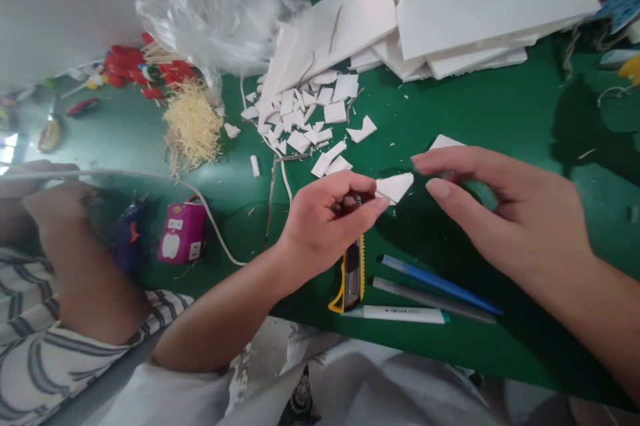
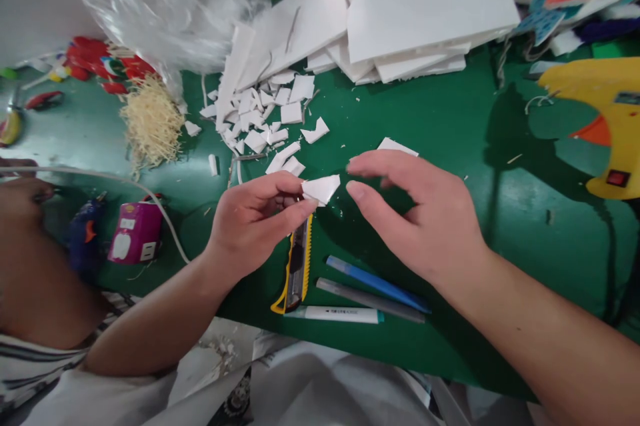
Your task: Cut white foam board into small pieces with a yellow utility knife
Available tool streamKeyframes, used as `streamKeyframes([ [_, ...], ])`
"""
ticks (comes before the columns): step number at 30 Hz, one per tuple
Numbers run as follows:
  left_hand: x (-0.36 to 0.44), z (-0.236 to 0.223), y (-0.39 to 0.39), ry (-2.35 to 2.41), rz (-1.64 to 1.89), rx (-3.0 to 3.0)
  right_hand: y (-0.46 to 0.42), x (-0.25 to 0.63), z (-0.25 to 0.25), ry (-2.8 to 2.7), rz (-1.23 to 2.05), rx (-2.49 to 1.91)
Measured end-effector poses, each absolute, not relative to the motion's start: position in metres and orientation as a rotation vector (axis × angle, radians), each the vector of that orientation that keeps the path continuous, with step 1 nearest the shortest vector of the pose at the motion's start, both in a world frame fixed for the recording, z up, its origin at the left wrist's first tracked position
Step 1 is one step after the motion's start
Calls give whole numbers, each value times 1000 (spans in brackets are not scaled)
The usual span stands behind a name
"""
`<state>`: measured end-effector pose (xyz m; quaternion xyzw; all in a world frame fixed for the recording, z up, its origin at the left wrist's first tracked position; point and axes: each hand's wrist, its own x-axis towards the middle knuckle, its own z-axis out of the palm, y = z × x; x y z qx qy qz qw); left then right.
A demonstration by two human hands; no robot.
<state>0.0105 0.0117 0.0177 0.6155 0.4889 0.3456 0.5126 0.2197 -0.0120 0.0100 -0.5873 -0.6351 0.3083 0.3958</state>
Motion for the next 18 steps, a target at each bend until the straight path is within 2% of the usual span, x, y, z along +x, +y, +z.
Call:
streamKeyframes([
  [9, 12, 17, 8, 1094, 766, 1551, -8, 213, 15, -1422, 1281, -1463],
  [18, 12, 16, 7, 1063, 842, 1579, -8, 209, 20, -1251, 1323, -1459],
])
